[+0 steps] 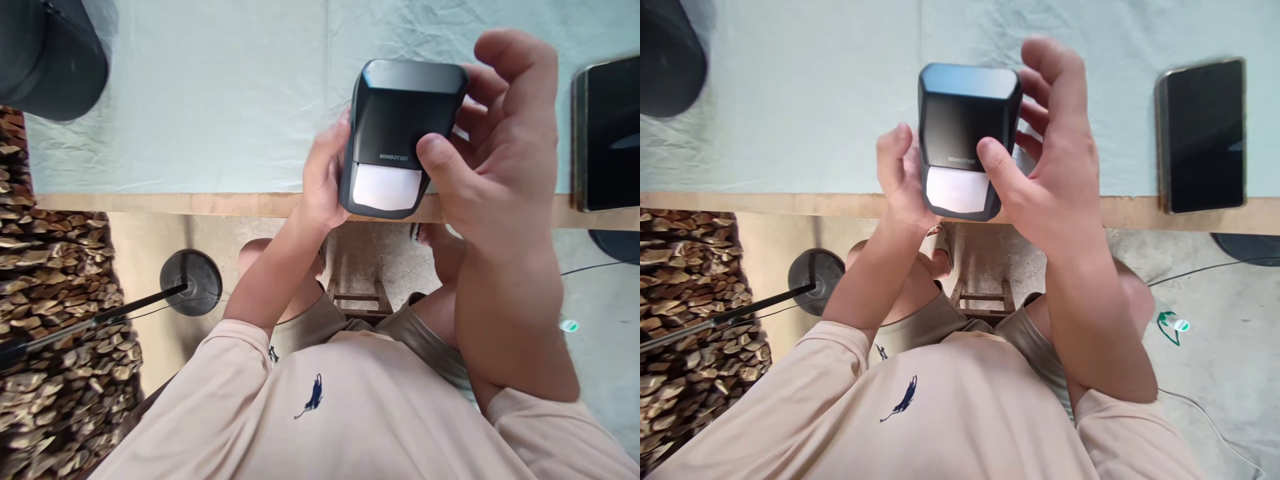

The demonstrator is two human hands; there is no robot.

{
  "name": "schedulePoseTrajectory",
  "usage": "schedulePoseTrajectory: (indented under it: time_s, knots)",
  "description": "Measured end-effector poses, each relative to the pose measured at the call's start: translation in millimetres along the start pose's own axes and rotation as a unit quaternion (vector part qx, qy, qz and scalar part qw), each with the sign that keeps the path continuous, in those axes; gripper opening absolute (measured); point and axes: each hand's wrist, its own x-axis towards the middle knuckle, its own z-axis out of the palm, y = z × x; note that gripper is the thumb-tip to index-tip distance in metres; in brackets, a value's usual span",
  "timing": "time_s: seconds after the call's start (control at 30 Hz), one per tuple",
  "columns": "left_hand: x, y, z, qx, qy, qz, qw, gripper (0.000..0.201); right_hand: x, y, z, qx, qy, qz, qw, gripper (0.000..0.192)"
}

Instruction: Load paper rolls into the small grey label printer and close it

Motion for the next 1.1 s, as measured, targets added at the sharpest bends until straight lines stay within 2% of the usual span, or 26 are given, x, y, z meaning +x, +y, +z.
schedulePoseTrajectory:
  time_s: [0.07,0.13,0.23,0.4,0.53,0.6,0.67,0.8,0.87,0.97,1.03,1.1]
  knots:
    - [-2.7,2.3,1.9,0.003,-0.054,-0.007,0.998,0.056,0.8,1.0,0.0,-0.002,0.003,-0.003,1.000,0.055]
    - [-2.9,2.0,0.7,-0.001,-0.083,-0.001,0.997,0.060,2.1,1.5,0.5,-0.011,0.003,-0.017,1.000,0.052]
    - [-1.3,0.0,-2.1,0.010,-0.079,0.010,0.997,0.057,3.5,1.0,2.6,-0.012,-0.002,-0.033,0.999,0.051]
    - [-2.2,0.6,0.5,0.009,-0.078,0.006,0.997,0.053,-0.9,-11.8,5.1,-0.034,0.019,0.010,0.999,0.050]
    - [2.7,-4.4,-2.9,-0.024,-0.033,-0.002,0.999,0.051,-4.8,-22.3,-1.6,-0.075,0.001,-0.009,0.997,0.066]
    - [9.3,-11.5,-9.7,-0.025,0.011,0.002,1.000,0.040,-4.5,-21.2,-6.1,-0.069,-0.023,-0.029,0.997,0.077]
    - [16.0,-19.3,-17.5,-0.030,0.050,0.002,0.998,0.030,-3.7,-16.7,-9.3,-0.067,-0.034,-0.021,0.997,0.084]
    - [21.9,-23.2,-22.8,-0.059,0.091,-0.047,0.993,0.029,-4.0,-10.2,-10.7,-0.080,-0.030,-0.013,0.996,0.091]
    - [20.6,-16.8,-17.8,-0.077,0.101,-0.078,0.989,0.024,-4.6,-13.2,-10.9,-0.085,-0.035,-0.017,0.996,0.089]
    - [16.1,-4.1,-6.8,-0.101,0.103,-0.109,0.983,0.024,-4.5,-21.3,-13.1,-0.088,-0.021,0.024,0.996,0.080]
    - [12.9,1.2,-1.7,-0.125,0.080,-0.112,0.983,0.027,-3.2,-22.7,-15.7,-0.112,0.019,0.025,0.993,0.074]
    - [10.3,2.3,0.3,-0.144,0.033,-0.107,0.983,0.028,-0.9,-18.6,-18.0,-0.129,0.085,-0.035,0.987,0.057]
